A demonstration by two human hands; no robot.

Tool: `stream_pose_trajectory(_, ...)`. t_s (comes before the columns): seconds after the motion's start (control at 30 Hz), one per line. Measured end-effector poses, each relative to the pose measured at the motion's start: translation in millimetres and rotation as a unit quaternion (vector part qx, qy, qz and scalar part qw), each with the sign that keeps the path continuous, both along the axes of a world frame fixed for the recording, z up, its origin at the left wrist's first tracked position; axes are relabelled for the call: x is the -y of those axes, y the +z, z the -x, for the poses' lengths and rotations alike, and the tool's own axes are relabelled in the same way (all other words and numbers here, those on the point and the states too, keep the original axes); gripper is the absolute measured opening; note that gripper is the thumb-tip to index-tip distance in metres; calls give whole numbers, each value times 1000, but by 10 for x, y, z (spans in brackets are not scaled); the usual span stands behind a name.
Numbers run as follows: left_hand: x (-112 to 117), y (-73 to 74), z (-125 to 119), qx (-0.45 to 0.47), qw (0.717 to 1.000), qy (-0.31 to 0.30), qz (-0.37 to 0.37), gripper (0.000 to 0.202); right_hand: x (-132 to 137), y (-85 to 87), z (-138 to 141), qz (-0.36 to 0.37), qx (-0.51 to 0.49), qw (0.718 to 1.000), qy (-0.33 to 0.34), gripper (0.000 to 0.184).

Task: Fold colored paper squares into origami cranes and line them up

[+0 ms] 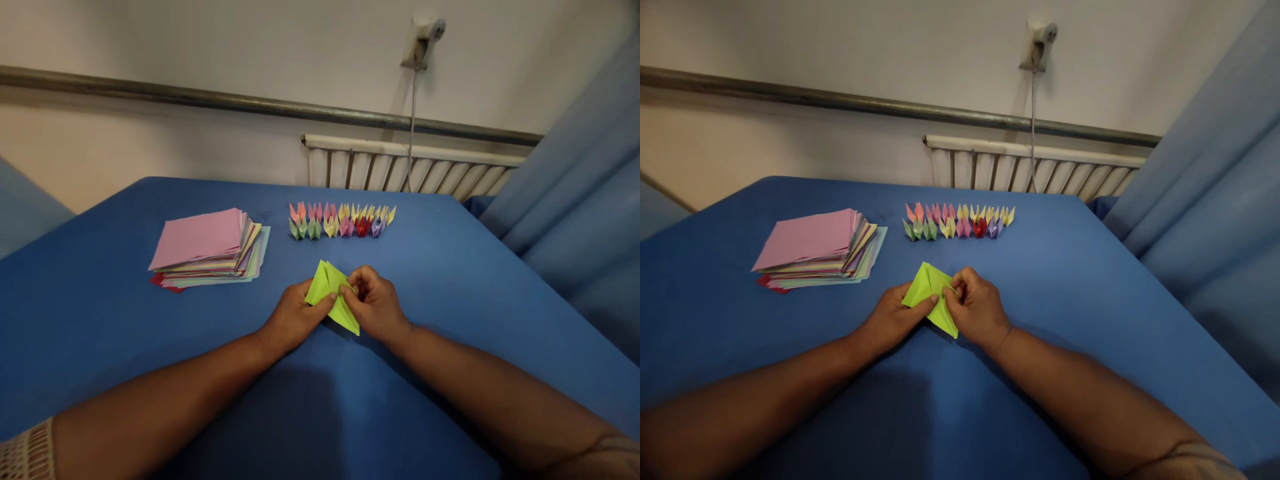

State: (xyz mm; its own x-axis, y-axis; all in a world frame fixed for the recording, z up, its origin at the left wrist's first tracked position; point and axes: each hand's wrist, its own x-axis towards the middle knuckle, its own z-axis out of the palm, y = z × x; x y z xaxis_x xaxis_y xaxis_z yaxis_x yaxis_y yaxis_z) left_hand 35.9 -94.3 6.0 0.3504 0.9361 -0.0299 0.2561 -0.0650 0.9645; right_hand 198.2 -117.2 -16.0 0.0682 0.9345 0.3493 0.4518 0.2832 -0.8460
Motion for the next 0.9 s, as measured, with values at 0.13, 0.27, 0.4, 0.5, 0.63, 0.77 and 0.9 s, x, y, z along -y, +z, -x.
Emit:
stream_pose_trajectory(0.13, -7, 11, 7, 11, 1000, 26, 9, 20, 38, 43, 17, -8, 11, 1000, 15, 12)
stream_pose_trajectory(0.27, -19, 37, 17, 10, 997, 78, 5, 22, 42, 35, 49, 15, -31, 998, 45, 20)
stream_pose_trajectory(0.4, -7, 33, 22, 1, 997, 77, -13, 22, -4, -33, 55, 66, -64, 995, 25, 15)
stream_pose_trajectory(0.5, -1, 13, 17, -1, 998, 57, -10, 21, 0, -32, 37, 57, -47, 997, 23, 10)
stream_pose_trajectory(0.63, -17, -2, 15, 20, 999, 34, 22, 22, 65, 82, 8, -14, 47, 997, 53, 5)
stream_pose_trajectory(0.77, -54, 2, 30, 57, 997, 25, 50, 24, 87, 148, -4, -60, 75, 988, 124, 11)
stream_pose_trajectory(0.9, -69, 1, 44, 67, 997, 2, 43, 27, 51, 101, -13, -56, 47, 989, 127, 10)
